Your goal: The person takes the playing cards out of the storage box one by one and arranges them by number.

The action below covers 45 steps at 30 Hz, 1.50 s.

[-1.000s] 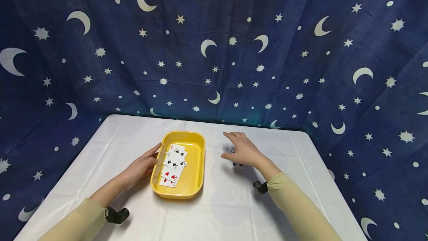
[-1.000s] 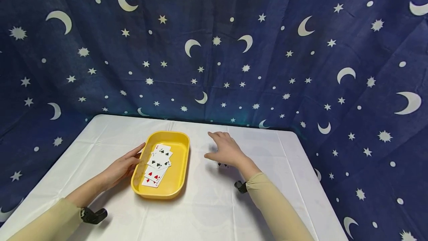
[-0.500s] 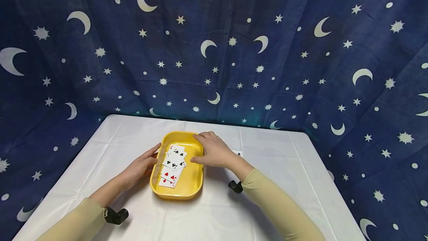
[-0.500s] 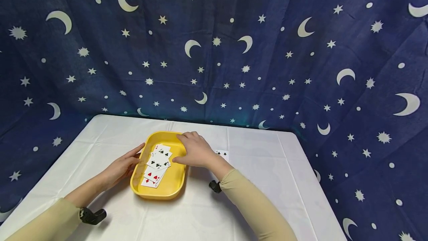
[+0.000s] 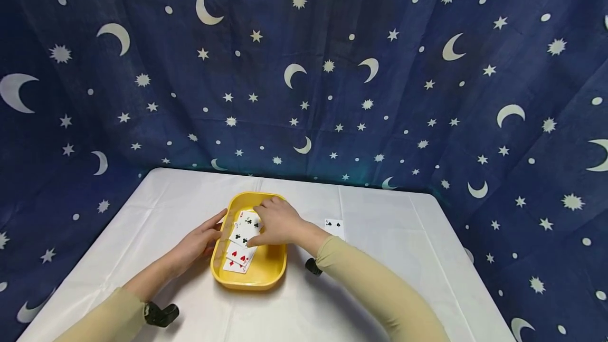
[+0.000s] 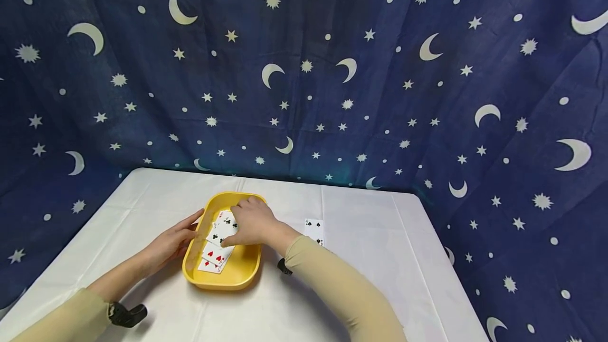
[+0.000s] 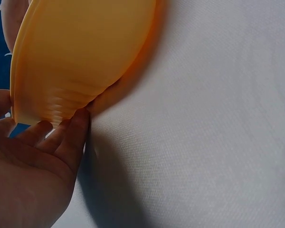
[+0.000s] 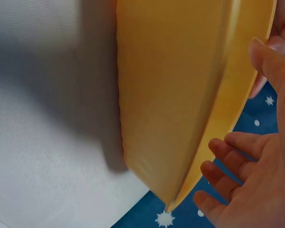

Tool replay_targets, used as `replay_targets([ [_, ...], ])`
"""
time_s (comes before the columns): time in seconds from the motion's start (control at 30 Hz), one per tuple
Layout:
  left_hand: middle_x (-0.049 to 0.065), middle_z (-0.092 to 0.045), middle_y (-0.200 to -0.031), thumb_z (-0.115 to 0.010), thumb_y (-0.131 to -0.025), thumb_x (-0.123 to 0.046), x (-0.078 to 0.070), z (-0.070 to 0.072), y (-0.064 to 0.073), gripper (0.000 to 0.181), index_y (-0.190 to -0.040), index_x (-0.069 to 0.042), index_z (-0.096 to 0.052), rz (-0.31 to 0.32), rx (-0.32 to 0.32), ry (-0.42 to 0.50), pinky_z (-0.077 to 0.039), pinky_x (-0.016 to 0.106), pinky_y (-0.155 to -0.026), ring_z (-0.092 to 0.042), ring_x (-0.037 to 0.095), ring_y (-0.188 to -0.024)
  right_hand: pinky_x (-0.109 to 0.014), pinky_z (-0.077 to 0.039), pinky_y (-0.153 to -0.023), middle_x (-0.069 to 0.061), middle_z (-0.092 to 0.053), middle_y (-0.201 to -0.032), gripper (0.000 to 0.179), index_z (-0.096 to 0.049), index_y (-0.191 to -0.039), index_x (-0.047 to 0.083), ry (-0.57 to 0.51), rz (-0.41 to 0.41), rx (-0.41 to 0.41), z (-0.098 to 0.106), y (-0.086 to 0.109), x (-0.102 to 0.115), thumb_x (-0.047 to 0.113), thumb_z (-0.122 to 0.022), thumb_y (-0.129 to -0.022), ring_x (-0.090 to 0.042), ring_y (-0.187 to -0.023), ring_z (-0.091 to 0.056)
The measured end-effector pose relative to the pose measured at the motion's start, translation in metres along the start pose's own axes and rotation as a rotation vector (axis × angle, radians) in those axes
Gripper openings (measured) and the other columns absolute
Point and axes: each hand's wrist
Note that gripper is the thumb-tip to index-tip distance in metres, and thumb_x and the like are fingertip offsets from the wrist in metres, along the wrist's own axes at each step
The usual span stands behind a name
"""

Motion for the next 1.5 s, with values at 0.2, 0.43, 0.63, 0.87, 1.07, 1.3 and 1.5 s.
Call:
replay_targets([
  [0.2,0.022,-0.029,-0.163,-0.044,-0.105,-0.018,0.004,-0.003,0.003,0.066,-0.166,-0.026,-0.019,-0.002,-0.011,0.008,-0.043,0.049,-0.109,-0.045,0.037,-0.139,-0.034,-0.043,-0.095,0.004,-0.058,-0.113,0.082,-0.067,-0.128,0.016,0.016,-0.049,0.054,-0.013,-0.008,0.01,0.079,-0.068,-0.076,-0.017,-0.102,-0.047],
  [0.43,0.023,-0.032,-0.161,-0.045,-0.105,-0.018,0.003,-0.002,0.002,0.066,-0.166,-0.025,-0.019,-0.018,-0.011,0.012,-0.044,0.048,-0.108,-0.047,0.036,-0.137,-0.036,-0.039,-0.097,0.004,-0.056,-0.109,0.082,-0.067,-0.124,0.017,0.078,-0.101,0.116,-0.024,-0.018,0.014,0.083,-0.064,-0.076,-0.017,-0.104,-0.045],
  [0.63,0.022,-0.031,-0.162,-0.045,-0.106,-0.019,0.002,-0.001,0.001,0.066,-0.166,-0.025,-0.019,-0.021,-0.016,0.0,-0.045,0.047,-0.107,-0.047,0.037,-0.138,-0.035,-0.039,-0.089,0.003,-0.055,-0.107,0.083,-0.067,-0.122,0.017,0.098,-0.146,0.137,-0.027,-0.022,0.015,0.086,-0.062,-0.075,-0.017,-0.1,-0.044],
  [0.87,0.022,-0.033,-0.161,-0.045,-0.105,-0.019,0.002,-0.001,-0.001,0.066,-0.166,-0.024,-0.019,-0.019,-0.011,-0.004,-0.045,0.045,-0.107,-0.044,0.037,-0.141,-0.034,-0.037,-0.083,0.003,-0.054,-0.104,0.081,-0.068,-0.119,0.018,0.09,-0.168,0.149,-0.03,-0.026,0.016,0.086,-0.062,-0.075,-0.017,-0.097,-0.044],
  [1.07,0.022,-0.031,-0.162,-0.044,-0.105,-0.019,0.002,-0.001,-0.001,0.066,-0.166,-0.024,-0.018,-0.023,-0.004,0.003,-0.047,0.044,-0.106,-0.045,0.037,-0.14,-0.034,-0.039,-0.084,0.002,-0.054,-0.104,0.082,-0.066,-0.12,0.017,0.088,-0.18,0.141,-0.033,-0.026,0.016,0.084,-0.066,-0.073,-0.017,-0.097,-0.045],
  [1.3,0.021,-0.029,-0.163,-0.045,-0.105,-0.021,0.0,-0.001,0.0,0.067,-0.166,-0.025,-0.019,-0.01,-0.015,-0.021,-0.048,0.04,-0.104,-0.046,0.036,-0.139,-0.035,-0.042,-0.088,0.001,-0.054,-0.107,0.08,-0.064,-0.122,0.016,0.072,-0.182,0.14,-0.033,-0.026,0.016,0.078,-0.072,-0.073,-0.018,-0.101,-0.046],
  [1.5,0.021,-0.028,-0.164,-0.046,-0.104,-0.02,0.001,-0.002,0.0,0.068,-0.166,-0.025,-0.018,-0.009,-0.012,-0.001,-0.048,0.04,-0.105,-0.046,0.036,-0.14,-0.036,-0.041,-0.09,0.001,-0.054,-0.109,0.078,-0.064,-0.124,0.016,0.055,-0.178,0.154,-0.032,-0.026,0.016,0.074,-0.075,-0.074,-0.018,-0.102,-0.045],
])
Point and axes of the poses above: each hand's wrist, its own y-axis away from the middle knuckle, its own z-axis out of the back of the hand, x = y × z
